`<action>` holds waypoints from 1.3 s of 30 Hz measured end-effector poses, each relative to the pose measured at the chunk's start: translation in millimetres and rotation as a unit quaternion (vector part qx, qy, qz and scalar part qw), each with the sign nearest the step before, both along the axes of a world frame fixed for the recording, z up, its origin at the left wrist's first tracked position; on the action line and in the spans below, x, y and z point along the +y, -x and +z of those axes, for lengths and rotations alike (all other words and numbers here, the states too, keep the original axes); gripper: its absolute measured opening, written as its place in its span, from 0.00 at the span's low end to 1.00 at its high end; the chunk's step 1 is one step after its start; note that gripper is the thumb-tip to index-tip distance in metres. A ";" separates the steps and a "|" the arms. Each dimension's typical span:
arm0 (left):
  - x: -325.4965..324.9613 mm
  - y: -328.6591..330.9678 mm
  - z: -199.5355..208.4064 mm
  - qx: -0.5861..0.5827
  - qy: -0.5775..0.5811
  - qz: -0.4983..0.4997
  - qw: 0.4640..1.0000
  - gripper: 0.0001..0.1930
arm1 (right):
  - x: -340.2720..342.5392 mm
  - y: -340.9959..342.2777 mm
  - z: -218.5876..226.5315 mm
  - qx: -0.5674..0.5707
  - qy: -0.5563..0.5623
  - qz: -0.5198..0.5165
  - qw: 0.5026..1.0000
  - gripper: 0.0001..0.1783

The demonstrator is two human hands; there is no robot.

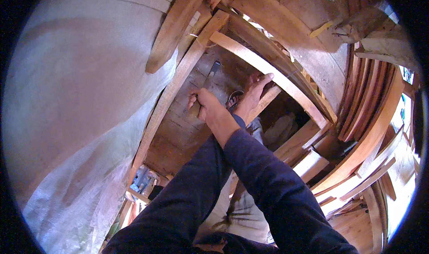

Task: The person assembles a wooden frame by positioning planks and securing them with nails. They use a hammer to drive nails into the wood, working on the frame's structure while standing on the floor.

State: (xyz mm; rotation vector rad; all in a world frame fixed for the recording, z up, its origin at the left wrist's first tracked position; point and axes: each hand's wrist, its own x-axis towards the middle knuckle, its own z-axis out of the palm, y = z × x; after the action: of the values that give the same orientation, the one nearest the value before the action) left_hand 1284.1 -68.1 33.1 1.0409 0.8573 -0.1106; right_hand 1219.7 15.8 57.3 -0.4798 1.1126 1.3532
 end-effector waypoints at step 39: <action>-0.9 4.7 -10.3 0.050 0.005 -0.050 0.997 0.33 | -4.6 -33.3 -14.0 -0.110 -0.051 0.045 0.992 0.04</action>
State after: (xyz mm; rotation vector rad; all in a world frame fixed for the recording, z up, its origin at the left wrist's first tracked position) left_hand 1279.4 -69.0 22.7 1.0768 0.8941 -0.2532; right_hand 1253.0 11.3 43.3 -0.5955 0.8462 1.3913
